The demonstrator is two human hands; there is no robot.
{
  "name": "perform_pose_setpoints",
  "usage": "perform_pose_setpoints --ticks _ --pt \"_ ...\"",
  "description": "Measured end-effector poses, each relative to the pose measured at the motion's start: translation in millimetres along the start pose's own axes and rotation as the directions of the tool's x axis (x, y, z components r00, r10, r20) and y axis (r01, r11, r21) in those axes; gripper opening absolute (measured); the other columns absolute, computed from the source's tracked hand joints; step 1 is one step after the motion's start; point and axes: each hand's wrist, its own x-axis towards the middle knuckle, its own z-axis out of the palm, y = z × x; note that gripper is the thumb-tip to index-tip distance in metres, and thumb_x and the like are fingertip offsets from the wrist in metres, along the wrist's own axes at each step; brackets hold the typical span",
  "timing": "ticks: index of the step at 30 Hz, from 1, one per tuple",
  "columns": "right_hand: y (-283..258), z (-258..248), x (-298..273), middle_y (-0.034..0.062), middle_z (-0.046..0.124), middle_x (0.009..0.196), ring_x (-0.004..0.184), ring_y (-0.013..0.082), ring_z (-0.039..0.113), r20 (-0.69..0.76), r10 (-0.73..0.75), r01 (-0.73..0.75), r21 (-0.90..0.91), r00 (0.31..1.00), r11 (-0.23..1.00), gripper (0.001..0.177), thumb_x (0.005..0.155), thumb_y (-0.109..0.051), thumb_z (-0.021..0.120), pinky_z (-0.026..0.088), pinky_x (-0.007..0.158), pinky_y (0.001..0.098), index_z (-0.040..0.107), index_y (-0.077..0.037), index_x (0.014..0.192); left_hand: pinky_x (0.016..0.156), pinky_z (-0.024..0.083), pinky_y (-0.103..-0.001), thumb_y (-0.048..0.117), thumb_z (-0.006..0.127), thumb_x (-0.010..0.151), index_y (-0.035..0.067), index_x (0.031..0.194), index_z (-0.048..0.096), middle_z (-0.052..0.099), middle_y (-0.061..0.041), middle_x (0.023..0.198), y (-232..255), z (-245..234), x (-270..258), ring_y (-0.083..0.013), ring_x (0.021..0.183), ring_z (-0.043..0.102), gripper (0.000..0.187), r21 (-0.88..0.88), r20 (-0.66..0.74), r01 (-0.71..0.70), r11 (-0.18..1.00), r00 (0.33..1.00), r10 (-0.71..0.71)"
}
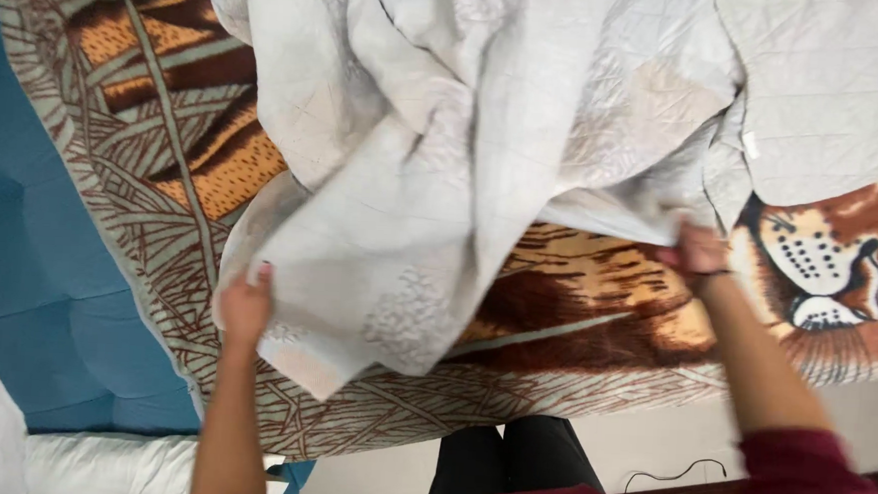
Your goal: Spreading and smoothing blankets and a quilt on a bed.
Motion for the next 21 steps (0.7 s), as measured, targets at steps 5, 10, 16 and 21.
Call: perform_pose_setpoints --ticks 5,10,16,21 --pt "-34 -233 36 0.0019 0.069 0.092 0.072 0.0154 0.067 -0.141 0.043 -0.056 -0.092 0.989 0.994 0.025 0.108 -0.036 0.058 0.051 0.057 0.0304 0.065 -0.014 0.116 0.078 0.052 -0.051 0.047 0.060 0.108 0.000 0.117 0.073 0.068 -0.031 0.084 38 -122 6 -0.0447 0.078 0.067 0.050 -0.214 -0.032 0.183 0.960 0.980 -0.194" --pt "-94 -330 21 0.0019 0.067 0.098 0.080 0.0167 0.065 -0.109 0.071 -0.065 0.064 0.992 0.996 0.023 0.108 -0.034 0.060 0.051 0.065 0.0330 0.064 -0.014 0.119 0.079 0.053 -0.051 0.042 0.065 0.111 -0.002 0.114 0.075 0.069 -0.029 0.094 57 -176 25 -0.0437 0.083 0.067 0.045 -0.111 -0.234 -0.065 0.992 0.972 0.037" --pt "-99 -348 2 0.0020 0.066 0.106 0.091 0.0182 0.064 -0.043 0.146 -0.131 0.244 0.988 0.961 0.022 0.108 -0.031 0.061 0.050 0.075 0.0361 0.062 -0.015 0.122 0.076 0.054 -0.047 0.046 0.047 0.113 -0.009 0.098 0.074 0.069 -0.025 0.077 181 -143 -17 -0.0361 0.071 0.067 0.062 -0.072 0.149 0.016 0.997 0.989 -0.005" --pt "-46 -286 6 0.0020 0.065 0.112 0.100 0.0195 0.062 0.045 0.223 -0.225 0.344 0.974 0.912 0.022 0.108 -0.029 0.063 0.049 0.083 0.0387 0.061 -0.015 0.125 0.084 0.035 -0.049 0.042 0.054 0.106 0.002 0.132 0.060 0.055 -0.015 0.109 266 49 -144 -0.0291 0.096 0.048 0.048 -0.476 0.679 0.135 0.869 0.684 0.266"
